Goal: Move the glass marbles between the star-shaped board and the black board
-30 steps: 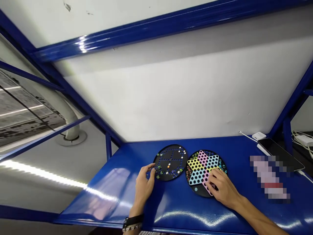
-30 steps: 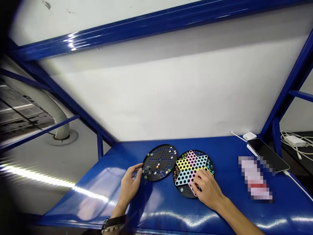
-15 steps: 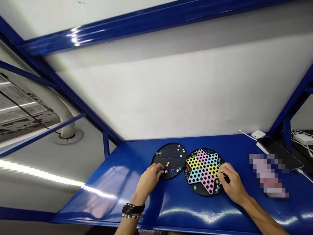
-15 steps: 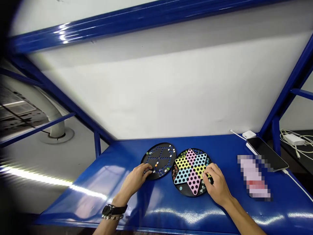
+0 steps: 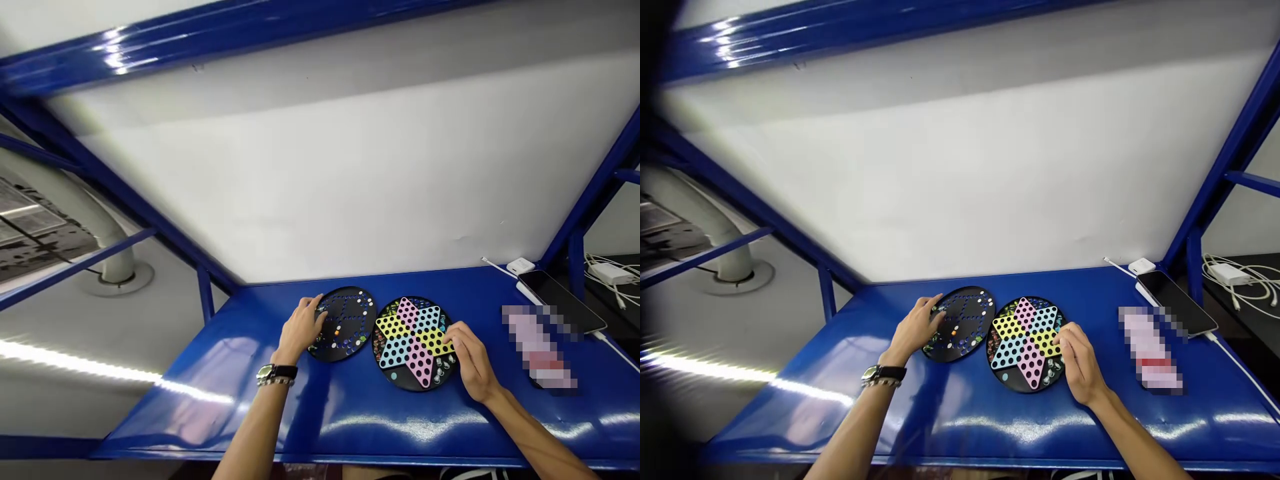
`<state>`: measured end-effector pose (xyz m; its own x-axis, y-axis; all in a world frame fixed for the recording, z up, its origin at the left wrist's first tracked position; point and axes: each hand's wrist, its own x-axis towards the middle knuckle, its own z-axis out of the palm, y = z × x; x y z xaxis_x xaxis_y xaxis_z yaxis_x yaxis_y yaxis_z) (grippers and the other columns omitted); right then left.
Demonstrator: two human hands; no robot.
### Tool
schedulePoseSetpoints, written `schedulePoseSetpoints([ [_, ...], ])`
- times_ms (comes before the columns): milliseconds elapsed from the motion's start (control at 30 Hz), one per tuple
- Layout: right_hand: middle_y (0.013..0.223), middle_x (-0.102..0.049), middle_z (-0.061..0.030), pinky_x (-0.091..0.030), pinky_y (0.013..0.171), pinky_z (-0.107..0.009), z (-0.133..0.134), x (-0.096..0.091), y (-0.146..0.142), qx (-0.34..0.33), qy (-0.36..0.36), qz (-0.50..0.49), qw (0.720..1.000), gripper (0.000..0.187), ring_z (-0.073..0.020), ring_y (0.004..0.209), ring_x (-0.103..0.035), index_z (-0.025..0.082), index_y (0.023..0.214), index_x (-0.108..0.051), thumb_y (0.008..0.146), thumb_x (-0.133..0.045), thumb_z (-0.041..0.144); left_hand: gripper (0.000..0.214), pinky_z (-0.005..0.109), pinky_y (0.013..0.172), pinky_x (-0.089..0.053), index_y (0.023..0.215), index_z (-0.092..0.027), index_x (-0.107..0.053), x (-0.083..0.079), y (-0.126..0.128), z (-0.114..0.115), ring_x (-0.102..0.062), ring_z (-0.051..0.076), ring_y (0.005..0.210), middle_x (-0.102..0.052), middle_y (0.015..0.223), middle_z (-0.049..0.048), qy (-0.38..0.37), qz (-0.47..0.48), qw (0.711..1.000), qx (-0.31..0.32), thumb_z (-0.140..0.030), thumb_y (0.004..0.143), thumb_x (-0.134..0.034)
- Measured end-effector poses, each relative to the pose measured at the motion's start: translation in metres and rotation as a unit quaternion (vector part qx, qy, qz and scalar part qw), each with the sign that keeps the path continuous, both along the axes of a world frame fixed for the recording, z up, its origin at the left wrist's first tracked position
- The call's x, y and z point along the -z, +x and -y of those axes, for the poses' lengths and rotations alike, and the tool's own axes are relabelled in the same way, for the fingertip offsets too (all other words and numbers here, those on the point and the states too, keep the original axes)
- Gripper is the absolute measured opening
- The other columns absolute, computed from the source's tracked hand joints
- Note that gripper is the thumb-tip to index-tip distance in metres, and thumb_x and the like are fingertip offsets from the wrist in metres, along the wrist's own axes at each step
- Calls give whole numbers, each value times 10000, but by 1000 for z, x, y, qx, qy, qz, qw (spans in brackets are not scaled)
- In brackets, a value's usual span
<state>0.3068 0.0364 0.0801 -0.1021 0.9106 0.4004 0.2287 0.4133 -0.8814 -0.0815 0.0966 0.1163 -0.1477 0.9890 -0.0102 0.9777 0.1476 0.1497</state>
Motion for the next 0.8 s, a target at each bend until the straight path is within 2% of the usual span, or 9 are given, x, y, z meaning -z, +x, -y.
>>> schedulePoseSetpoints([
  [167, 888, -573, -52, -401, 761, -359, -2, 3, 1, 7, 3, 14, 1000, 345, -217, 848, -538, 229, 840, -607, 1055, -365, 347, 288, 335, 883, -537, 1138, -205, -704, 7, -1, -22, -687, 263, 1073, -692, 1195, 92, -1, 25, 1000, 2, -202, 908, -532],
  [300, 884, -555, -47, -399, 746, -353, -3, 4, 0, 8, 5, 32, 999, 342, -205, 831, -529, 223, 833, -565, 1066, -341, 336, 282, 341, 891, -537, 1037, -154, -722, 1, 0, -20, -704, 254, 1028, -749, 1096, 117, 19, 69, 997, -3, -125, 878, -490],
  [367, 876, -547, -45, -395, 740, -357, -3, 4, -1, 8, 11, 35, 999, 346, -203, 817, -524, 222, 833, -558, 1068, -331, 336, 271, 335, 890, -543, 1052, -152, -713, -7, 14, -11, -713, 237, 985, -758, 1087, 107, 39, 100, 994, 4, -171, 899, -490],
  [433, 871, -546, -45, -394, 745, -362, -4, 4, -1, 10, 19, 37, 999, 348, -204, 812, -521, 220, 836, -558, 1069, -324, 333, 265, 315, 869, -554, 1083, -177, -702, -15, 45, 7, -713, 211, 945, -762, 1083, 74, 60, 137, 988, 24, -258, 935, -498],
  [500, 868, -548, -45, -395, 752, -365, -4, 4, -1, 14, 24, 42, 999, 347, -206, 820, -521, 219, 838, -557, 1069, -322, 327, 234, 275, 783, -566, 1032, -217, -716, -19, 90, 34, -707, 177, 869, -769, 1010, 28, 66, 185, 978, 75, -338, 946, -535],
  [533, 868, -551, -46, -396, 755, -366, -5, 4, -1, 16, 26, 44, 999, 345, -207, 826, -522, 219, 840, -556, 1069, -321, 324, 210, 273, 749, -566, 992, -213, -724, -18, 115, 48, -701, 172, 838, -770, 979, 31, 67, 253, 957, 125, -322, 944, -551],
  [600, 871, -555, -48, -400, 760, -367, -5, 4, 0, 19, 30, 48, 998, 342, -209, 838, -524, 218, 839, -552, 1069, -319, 318, 160, 268, 828, -561, 990, -240, -733, -11, 162, 73, -696, 162, 925, -769, 1011, 16, 51, 334, 914, 227, -239, 930, -584],
  [700, 873, -558, -50, -406, 765, -367, -5, 6, 2, 20, 40, 55, 997, 342, -212, 849, -527, 218, 830, -543, 1067, -315, 311, 283, 286, 906, -547, 1050, -255, -732, 4, 209, 92, -691, 166, 987, -763, 1043, 15, 36, 292, 906, 306, -99, 924, -531],
  [800, 869, -554, -48, -410, 761, -364, -4, 7, 3, 22, 45, 54, 997, 343, -211, 847, -529, 218, 812, -527, 1066, -314, 310, 301, 291, 844, -559, 1014, -237, -738, 15, 226, 95, -705, 180, 909, -754, 976, 27, 16, 214, 921, 325, -82, 942, -491],
])
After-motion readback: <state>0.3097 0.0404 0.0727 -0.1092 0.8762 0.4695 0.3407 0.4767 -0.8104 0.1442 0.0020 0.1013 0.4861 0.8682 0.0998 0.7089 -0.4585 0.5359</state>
